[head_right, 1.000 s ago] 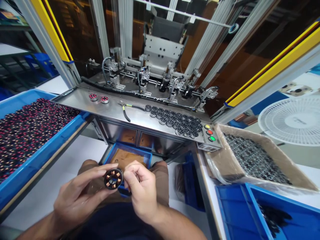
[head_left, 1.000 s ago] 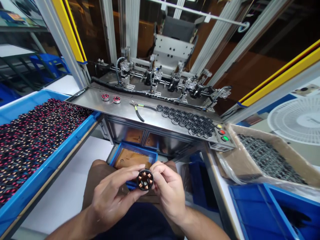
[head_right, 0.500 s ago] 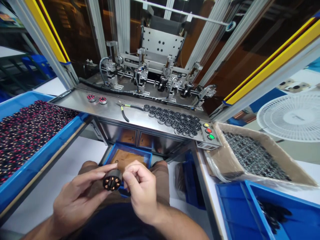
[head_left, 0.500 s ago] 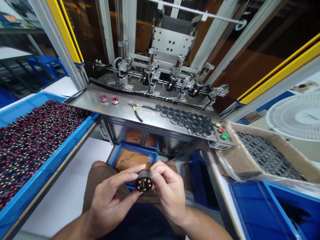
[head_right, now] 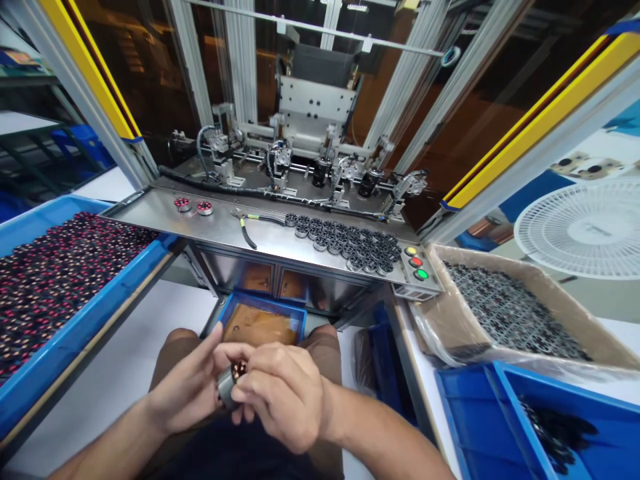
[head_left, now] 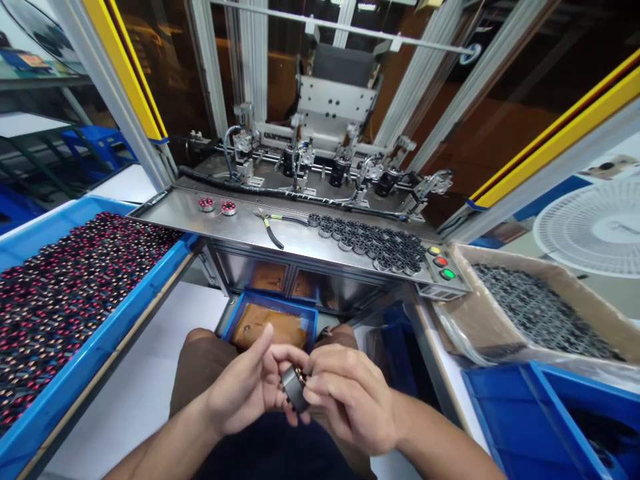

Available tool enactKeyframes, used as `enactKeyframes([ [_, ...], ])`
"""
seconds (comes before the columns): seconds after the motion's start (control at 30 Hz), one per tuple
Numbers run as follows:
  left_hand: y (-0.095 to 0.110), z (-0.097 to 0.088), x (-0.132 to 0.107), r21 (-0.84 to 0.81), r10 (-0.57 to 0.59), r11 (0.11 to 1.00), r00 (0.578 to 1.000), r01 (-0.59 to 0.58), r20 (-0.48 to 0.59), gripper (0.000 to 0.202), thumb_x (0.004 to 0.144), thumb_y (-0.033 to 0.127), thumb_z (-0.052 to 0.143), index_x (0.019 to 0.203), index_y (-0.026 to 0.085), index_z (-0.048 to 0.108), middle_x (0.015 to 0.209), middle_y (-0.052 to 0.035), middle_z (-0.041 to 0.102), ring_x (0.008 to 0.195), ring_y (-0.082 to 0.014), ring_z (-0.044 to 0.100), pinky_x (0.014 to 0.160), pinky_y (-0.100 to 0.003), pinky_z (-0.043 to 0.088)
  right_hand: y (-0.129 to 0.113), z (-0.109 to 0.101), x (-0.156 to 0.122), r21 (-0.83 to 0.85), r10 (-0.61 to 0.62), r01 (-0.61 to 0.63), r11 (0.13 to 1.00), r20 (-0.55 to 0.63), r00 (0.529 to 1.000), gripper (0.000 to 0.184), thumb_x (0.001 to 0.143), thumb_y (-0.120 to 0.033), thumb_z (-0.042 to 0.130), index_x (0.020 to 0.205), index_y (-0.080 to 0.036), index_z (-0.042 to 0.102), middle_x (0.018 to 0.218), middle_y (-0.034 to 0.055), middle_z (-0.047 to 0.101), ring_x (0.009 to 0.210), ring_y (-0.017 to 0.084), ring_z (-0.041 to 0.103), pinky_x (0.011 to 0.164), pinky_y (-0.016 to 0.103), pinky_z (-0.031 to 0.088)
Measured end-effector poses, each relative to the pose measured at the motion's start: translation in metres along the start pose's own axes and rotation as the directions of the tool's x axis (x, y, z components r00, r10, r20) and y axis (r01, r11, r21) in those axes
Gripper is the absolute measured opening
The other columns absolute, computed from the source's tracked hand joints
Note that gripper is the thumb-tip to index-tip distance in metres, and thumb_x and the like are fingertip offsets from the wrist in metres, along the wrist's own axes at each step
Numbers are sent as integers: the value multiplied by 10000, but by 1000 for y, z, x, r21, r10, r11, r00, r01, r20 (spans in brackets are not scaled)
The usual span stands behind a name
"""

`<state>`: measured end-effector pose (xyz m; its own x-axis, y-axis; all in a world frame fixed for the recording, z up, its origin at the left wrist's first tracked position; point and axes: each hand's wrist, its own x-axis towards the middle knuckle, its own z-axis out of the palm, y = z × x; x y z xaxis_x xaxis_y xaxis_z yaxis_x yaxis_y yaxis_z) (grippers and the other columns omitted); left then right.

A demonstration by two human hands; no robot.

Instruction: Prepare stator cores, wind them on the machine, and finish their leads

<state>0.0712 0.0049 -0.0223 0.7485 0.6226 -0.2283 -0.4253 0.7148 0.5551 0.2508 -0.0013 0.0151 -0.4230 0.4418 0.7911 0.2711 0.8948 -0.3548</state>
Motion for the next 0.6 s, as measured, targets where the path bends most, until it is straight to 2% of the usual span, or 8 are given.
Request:
enactKeyframes([
  [0.03,-1,-1,2,13,-64,998,995,63,74,647,893,663,359,936,103,680,722,-121,727,585,-185,710,497,-229,521,1,-1,0,8,-21,21,1000,13,1000,130,890,-106,510,987,-149,585,736,73,656,694,170,666,610,274,594],
  [0.1,-4,-1,2,59,-66,997,990,59,128,602,837,663,492,923,99,684,697,-122,725,542,-191,703,444,-211,499,2,-4,0,9,-36,36,999,16,999,139,884,-113,512,995,-147,589,726,73,654,675,171,655,576,273,588],
  [0.2,-6,1,0,134,114,984,993,-117,31,454,703,465,780,1008,141,686,708,-58,718,562,-153,692,491,-188,515,2,-7,1,-24,-34,34,999,4,999,134,846,-92,550,958,-146,600,719,76,653,666,169,633,583,280,584],
  [0.3,-7,1,-4,198,280,944,957,-263,-68,491,620,321,869,1060,205,686,824,-26,722,659,-121,683,603,-187,542,1,-5,0,11,11,-10,1000,-68,998,151,802,-101,616,946,-144,608,714,74,646,651,172,617,596,307,572],
  [0.37,-7,0,-6,238,344,920,932,-311,-111,505,599,281,884,1061,231,687,898,-22,727,734,-121,680,670,-191,548,-1,-3,-2,73,89,-83,994,-94,992,183,786,-135,655,963,-156,615,730,70,642,672,182,626,603,320,564],
  [0.43,-7,-1,-9,274,386,900,912,-339,-139,505,582,259,893,1043,239,690,889,-18,734,769,-136,683,691,-203,551,-1,-1,-4,139,163,-149,979,-94,982,254,779,-175,690,1021,-177,612,775,68,645,716,194,639,624,330,562],
  [0.53,-7,-1,-12,315,429,876,888,-366,-163,501,557,258,903,1010,227,691,891,-33,744,760,-157,692,701,-236,560,3,-2,-4,249,230,-193,949,-131,964,512,757,-238,757,1216,-200,533,854,75,639,755,203,634,646,347,561],
  [0.6,-7,0,-13,329,443,866,881,-375,-162,501,564,260,899,1016,223,687,907,-45,748,751,-159,695,703,-241,560,7,-4,-1,279,236,-197,940,-114,965,589,741,-271,787,1257,-202,510,879,78,635,769,200,626,652,345,560],
])
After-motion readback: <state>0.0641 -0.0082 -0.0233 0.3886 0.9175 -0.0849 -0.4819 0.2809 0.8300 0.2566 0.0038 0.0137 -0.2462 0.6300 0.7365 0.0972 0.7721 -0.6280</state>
